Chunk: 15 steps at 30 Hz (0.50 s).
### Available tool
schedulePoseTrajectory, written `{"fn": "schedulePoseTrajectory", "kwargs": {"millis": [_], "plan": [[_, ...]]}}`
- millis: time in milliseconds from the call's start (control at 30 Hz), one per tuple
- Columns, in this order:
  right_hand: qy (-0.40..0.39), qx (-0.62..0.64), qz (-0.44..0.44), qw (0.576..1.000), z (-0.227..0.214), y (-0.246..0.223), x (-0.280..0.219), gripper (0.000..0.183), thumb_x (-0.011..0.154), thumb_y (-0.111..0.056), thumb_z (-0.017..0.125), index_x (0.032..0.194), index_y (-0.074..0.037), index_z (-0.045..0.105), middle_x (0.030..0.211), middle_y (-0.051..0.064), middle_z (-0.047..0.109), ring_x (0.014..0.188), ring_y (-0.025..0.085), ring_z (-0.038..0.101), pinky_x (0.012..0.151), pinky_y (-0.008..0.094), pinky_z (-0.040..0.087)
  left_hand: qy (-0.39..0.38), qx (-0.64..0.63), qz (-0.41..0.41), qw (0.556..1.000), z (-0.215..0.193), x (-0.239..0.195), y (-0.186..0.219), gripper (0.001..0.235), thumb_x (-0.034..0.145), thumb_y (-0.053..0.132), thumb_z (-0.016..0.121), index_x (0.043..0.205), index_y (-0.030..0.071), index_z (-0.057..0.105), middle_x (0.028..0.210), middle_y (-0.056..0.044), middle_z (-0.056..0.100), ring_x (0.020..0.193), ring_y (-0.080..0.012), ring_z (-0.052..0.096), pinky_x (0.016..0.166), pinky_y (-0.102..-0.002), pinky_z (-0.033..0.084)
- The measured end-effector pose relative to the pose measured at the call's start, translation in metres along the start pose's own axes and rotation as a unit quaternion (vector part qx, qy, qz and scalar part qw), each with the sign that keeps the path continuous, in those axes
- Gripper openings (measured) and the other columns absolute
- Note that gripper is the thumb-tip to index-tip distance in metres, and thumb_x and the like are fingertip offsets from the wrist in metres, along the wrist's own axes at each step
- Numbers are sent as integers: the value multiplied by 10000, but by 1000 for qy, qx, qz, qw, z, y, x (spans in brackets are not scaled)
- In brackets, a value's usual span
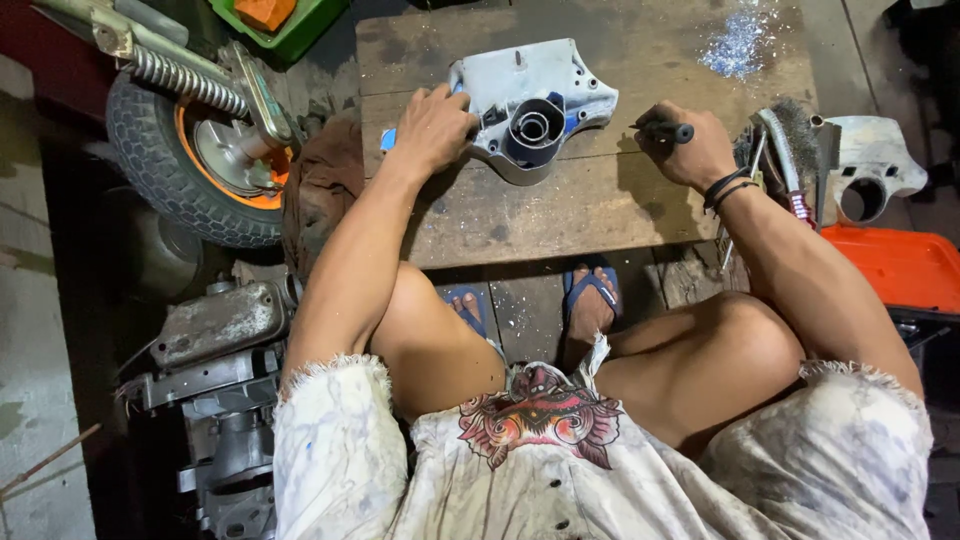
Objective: Repairing a motorcycle part using hand tools on a workshop floor.
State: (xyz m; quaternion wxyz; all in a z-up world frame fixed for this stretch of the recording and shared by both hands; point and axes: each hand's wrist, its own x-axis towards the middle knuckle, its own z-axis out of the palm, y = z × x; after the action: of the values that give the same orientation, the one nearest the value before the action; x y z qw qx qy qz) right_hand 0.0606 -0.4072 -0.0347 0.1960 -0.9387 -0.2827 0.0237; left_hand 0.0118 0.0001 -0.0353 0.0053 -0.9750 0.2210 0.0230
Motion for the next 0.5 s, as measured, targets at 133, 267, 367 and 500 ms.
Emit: {"fn": "schedulePoseTrajectory", "kwargs": {"millis": [133,267,367,500], "plan": [[3,-6,4,1000,-1,-2,-1,185,1035,-278,688,1126,-118,706,992,175,775,791,428,723,533,503,552,14,-9,6,1000,2,-1,-4,280,889,5,689,1080,174,805,1053,-145,687,1039,-393,599,816,-552,488],[-1,11,17,1000,-3,-2,-2,166,1019,-259,697,1111,-121,709,980,162,773,811,415,724,548,495,543,13,-21,2,1000,-1,-1,-5,293,887,47,703,1098,220,809,1031,-138,674,1024,-396,592,790,-557,494],[-2,8,18,1000,-3,-2,-2,162,1017,-252,691,1113,-122,708,981,161,774,808,413,726,538,496,536,-1,-35,-9,999,-5,-2,-4,264,882,227,779,1147,220,791,1078,-119,669,1068,-387,583,827,-563,485],[-4,-13,10,1000,1,2,0,181,1019,-250,713,1120,-100,701,990,183,777,781,408,737,550,497,586,11,-50,-11,999,-4,-3,-5,359,895,357,812,1200,172,767,1168,-123,689,1088,-352,613,897,-551,488]]}}
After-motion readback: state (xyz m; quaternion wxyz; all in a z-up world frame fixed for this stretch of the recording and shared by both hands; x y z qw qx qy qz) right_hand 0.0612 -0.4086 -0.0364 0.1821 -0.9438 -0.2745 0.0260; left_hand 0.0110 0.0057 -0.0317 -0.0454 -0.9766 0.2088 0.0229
